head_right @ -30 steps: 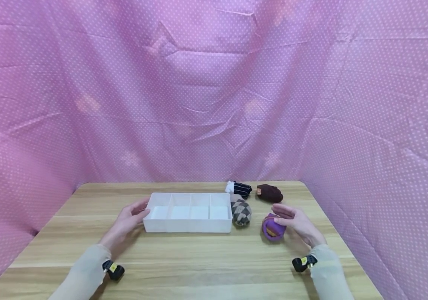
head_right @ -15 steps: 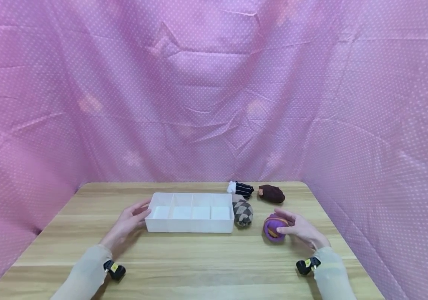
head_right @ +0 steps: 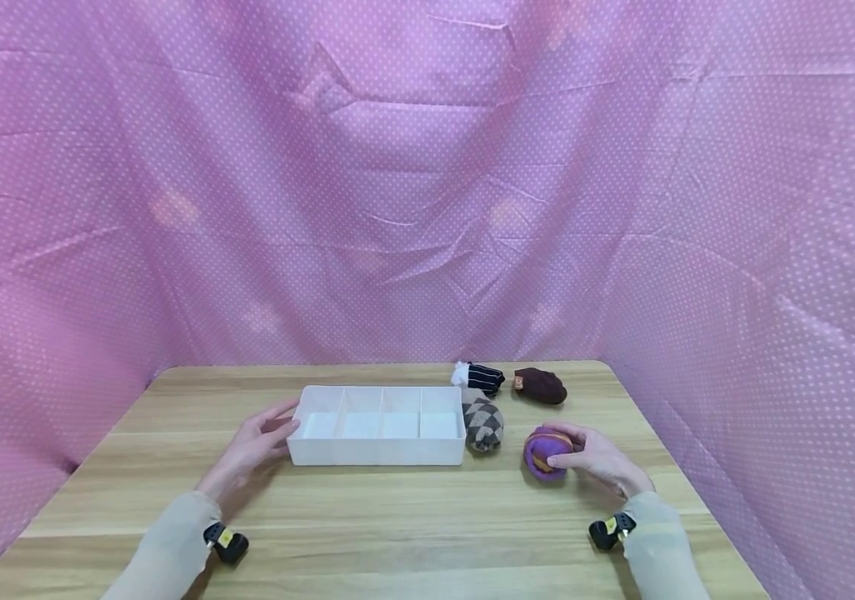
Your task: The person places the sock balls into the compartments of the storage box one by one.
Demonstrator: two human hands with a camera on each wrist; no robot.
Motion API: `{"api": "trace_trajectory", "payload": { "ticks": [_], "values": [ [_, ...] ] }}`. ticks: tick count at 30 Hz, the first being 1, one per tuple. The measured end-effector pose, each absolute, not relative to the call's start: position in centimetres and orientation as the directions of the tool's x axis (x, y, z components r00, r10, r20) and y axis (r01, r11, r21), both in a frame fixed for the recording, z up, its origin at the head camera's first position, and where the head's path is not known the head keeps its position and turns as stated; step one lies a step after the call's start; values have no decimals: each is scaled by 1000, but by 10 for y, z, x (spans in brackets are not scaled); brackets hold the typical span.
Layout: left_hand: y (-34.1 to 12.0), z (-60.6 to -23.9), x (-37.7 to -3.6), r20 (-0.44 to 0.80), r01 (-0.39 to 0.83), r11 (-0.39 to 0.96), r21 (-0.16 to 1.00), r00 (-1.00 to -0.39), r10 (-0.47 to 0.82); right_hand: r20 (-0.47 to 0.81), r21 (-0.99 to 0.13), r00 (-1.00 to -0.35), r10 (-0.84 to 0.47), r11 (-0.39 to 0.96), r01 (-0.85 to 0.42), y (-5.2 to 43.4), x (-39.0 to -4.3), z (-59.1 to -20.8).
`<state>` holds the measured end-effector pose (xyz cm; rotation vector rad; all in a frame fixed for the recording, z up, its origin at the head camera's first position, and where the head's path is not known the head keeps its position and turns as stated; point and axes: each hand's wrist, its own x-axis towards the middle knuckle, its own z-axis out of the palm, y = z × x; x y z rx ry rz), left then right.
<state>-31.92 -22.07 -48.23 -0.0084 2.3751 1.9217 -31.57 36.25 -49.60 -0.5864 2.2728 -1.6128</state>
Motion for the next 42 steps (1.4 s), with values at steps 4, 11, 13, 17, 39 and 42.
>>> {"api": "trace_trajectory", "payload": {
  "ticks": [4,11,13,17,39,42],
  "values": [
    [-221,-483,-320,-83,-71,214,974,-995,48,1,-948,-881,-472,281,-151,363,-316,-498],
    [-220,-485,-321,-81,-70,199,978,-996,48,15,-966,-892,-451,225,-130,361,-317,-501],
    [-219,-485,-321,-87,-77,195,978,-995,43,16,-966,-896,-443,225,-128,360,-317,-501],
    [-219,-484,-320,-88,-78,200,977,-995,45,17,-966,-906,-422,226,-124,359,-317,-500],
    [-217,-480,-317,-76,-68,196,978,-996,36,71,-952,-946,-317,263,-159,332,-320,-477],
    [-217,-481,-316,-79,-73,202,977,-997,22,87,-959,-938,-335,227,-170,327,-322,-477]
  ]
}}
